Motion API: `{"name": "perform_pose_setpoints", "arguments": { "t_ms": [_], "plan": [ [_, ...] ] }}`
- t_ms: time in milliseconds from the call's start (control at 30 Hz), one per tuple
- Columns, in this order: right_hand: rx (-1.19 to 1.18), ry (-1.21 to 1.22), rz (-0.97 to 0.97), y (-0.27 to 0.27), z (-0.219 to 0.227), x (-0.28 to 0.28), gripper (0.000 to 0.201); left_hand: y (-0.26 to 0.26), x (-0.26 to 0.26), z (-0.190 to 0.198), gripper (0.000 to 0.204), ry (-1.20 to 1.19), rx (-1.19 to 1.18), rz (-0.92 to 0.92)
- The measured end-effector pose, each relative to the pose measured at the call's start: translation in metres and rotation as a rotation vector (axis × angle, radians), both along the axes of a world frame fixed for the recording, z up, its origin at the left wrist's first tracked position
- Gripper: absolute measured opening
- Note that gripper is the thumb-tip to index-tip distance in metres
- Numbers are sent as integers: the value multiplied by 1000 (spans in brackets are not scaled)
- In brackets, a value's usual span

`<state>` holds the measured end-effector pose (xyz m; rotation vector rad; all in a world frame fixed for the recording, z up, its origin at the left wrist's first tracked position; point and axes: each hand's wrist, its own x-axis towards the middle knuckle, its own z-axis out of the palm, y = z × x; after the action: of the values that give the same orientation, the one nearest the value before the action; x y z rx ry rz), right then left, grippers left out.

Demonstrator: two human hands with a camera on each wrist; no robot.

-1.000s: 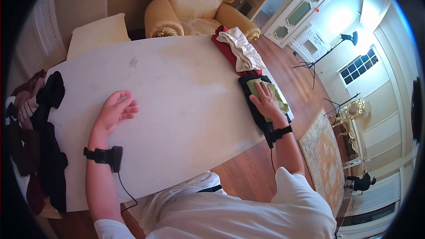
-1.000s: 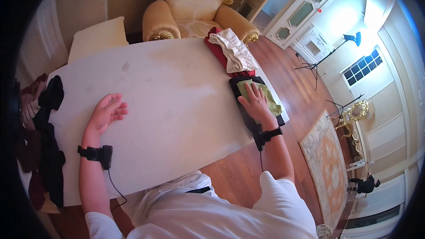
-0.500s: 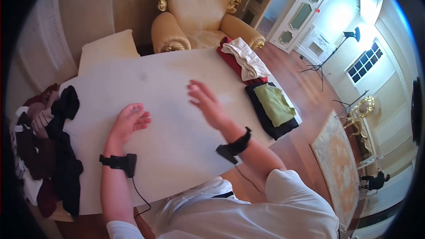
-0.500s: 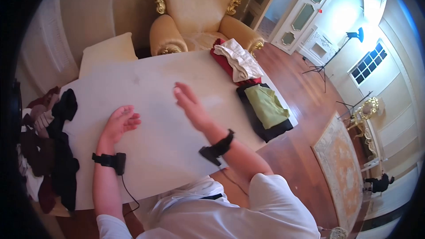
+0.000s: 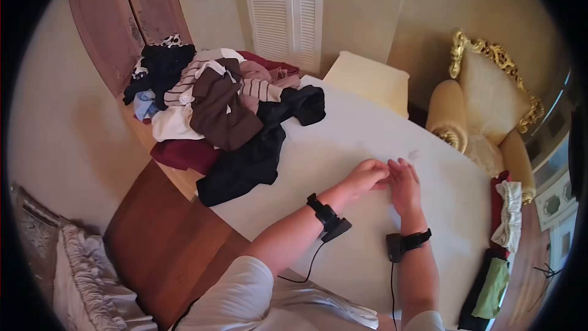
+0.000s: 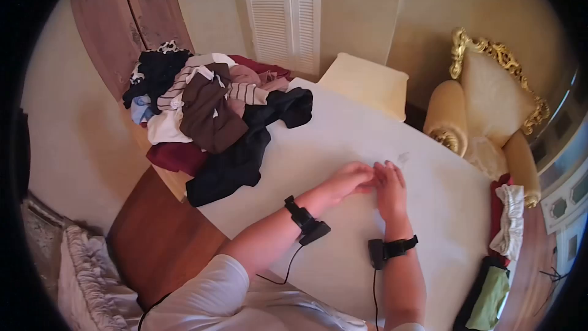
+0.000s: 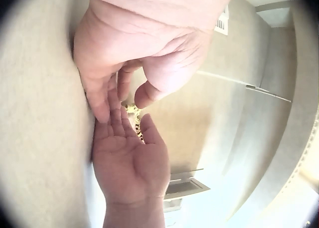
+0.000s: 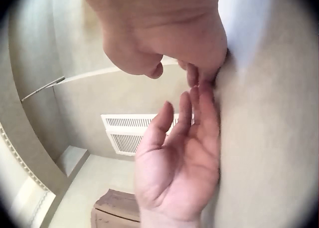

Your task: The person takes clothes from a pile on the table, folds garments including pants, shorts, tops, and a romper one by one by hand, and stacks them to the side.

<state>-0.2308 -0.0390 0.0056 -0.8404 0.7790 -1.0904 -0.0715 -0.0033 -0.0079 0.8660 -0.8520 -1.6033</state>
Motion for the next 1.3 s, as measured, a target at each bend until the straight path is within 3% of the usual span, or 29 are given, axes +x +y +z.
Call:
{"name": "perform_pose_setpoints", "arguments": {
  "t_ms": [300,367,533,667,767,800,900,1033,1067,1167,1233,1300],
  "plan": [
    [-28,-54,48,-8,-5,1,37,11,-4,13,26,-238,-17,36],
    [-107,78,27,-9,-4,1,36,8,-3,7,27,-265,-20,38],
    [-73,48,41,-11,-5,2,36,5,4,21,25,-294,60,51],
    [-97,56,49,-9,-1,2,35,-2,67,28,12,-786,-146,256],
    [-104,57,67,-9,-1,3,34,9,152,43,11,-1348,-428,646],
    [-99,45,62,-11,-2,4,34,20,172,58,10,-1331,-371,748],
    [-137,72,37,-15,-13,7,37,54,277,67,21,-1775,-291,948],
    [-179,127,24,-20,-20,13,34,118,286,87,73,-2084,264,1005],
    [-179,121,10,-19,-21,14,33,128,294,86,87,-2058,281,987],
    [-192,159,29,-20,-20,12,34,139,305,89,93,-1981,329,1086],
    [-202,167,26,-20,-21,13,33,143,314,84,88,-1938,387,1136],
    [-211,175,25,-19,-24,14,33,149,342,75,71,-1809,198,1263]
  ]
}}
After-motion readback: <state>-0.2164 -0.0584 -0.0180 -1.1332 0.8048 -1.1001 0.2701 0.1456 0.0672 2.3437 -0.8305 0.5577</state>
